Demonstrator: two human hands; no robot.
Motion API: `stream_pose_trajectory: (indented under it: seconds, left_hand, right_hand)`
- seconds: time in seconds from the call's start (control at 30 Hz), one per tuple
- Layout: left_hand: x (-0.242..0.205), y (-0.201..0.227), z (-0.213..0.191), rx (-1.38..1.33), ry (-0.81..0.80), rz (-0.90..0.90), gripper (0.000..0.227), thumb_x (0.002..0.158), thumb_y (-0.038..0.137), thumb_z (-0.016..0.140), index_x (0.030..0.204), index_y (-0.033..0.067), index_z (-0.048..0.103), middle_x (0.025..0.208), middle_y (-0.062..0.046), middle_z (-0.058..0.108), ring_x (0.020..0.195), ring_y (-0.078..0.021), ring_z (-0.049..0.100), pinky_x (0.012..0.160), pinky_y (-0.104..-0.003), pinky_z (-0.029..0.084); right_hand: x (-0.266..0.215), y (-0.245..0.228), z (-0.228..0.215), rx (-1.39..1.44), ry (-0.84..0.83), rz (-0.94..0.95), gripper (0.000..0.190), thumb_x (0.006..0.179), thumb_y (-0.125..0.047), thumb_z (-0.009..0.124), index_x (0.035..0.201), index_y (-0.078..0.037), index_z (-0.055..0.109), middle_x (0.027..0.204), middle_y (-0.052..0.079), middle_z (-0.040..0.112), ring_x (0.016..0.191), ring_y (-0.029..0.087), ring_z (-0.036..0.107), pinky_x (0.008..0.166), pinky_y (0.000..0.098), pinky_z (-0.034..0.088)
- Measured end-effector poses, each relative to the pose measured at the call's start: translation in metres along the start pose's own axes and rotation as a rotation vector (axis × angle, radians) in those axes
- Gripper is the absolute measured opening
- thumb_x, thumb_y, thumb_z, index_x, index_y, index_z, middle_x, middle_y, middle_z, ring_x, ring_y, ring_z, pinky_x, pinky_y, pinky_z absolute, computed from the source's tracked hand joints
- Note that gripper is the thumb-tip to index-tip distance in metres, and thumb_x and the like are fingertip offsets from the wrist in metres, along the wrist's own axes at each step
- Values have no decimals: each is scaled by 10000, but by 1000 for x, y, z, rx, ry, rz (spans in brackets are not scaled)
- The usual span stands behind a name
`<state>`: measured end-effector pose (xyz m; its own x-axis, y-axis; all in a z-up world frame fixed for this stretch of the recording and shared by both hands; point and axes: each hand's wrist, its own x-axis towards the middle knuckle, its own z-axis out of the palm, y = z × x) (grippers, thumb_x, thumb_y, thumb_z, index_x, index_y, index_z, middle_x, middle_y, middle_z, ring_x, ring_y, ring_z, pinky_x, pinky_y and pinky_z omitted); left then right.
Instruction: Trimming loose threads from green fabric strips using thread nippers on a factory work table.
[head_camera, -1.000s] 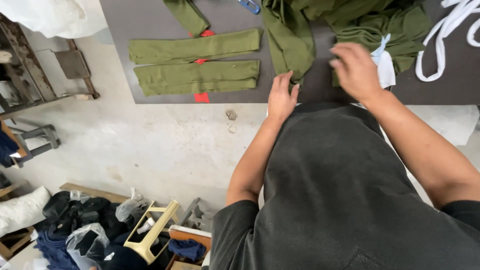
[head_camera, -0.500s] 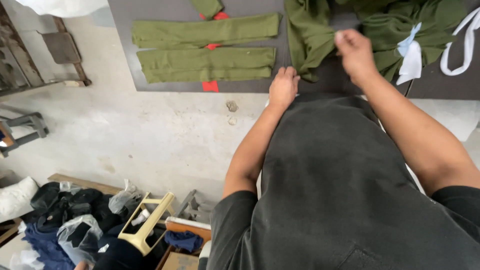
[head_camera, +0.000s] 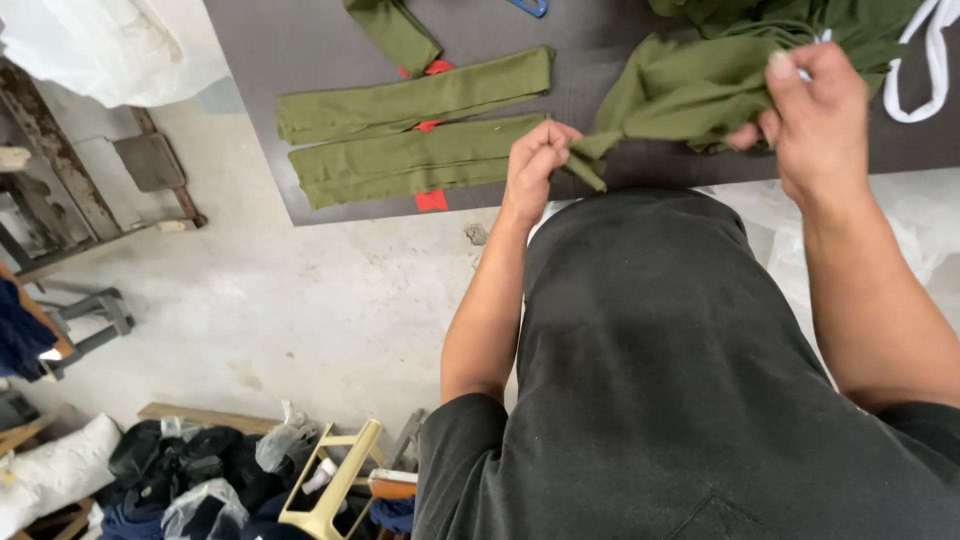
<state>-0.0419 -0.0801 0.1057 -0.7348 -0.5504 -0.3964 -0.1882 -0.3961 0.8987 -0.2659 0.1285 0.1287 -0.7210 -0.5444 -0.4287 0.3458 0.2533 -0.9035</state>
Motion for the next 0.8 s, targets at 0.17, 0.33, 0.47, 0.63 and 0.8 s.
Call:
stream_pose_trajectory:
  seconds: [0.17,0.33,0.47,0.63,0.8]
  left_hand:
    - [41,-23,11,380,253,-311,216,920,356,573,845,154,585,808,11,655,763,-145,563,729,-325,445]
    - [50,-79,3,634,307,-371,458,911,529,545,1119,132,643,1132,-78,760,1073,-289,715,907,-421,516]
    - [58,-85,8,805,276,-103,373,963,386,571,1177,89,644,1188,-121,680,1022,-289,705,899,-451,527]
    - [135,-95,-24,938,349,358,175,1019,168,478,1061,83,625,976,-127,626,905,-338,631,802,-465,520]
    - [208,-37,-42,874,671,-265,458,948,499,515,1145,89,572,1126,-199,748,1048,-459,699,883,-572,529]
  right_hand:
    - [49,48,7,-90,-131,35,258,1192,-300,464,1336,-113,360,1275,133,485,1163,307,597,887,488,650]
    - [55,94,7,-341,-79,40,381,1116,-289,618,1409,-84,486,1265,104,614,1106,218,606,819,393,536]
    - [44,86,14,-639,-104,-431,190,1071,-5,694,1254,45,685,1195,211,678,1099,337,651,900,458,526]
    - [70,82,53,-867,-248,-867,288,1039,85,680,1316,53,754,1356,224,681,1172,436,619,1015,531,519]
    - [128,130,90,-1434,-241,-1004,472,945,-321,661,1404,-219,702,1287,44,691,1216,333,578,790,466,505]
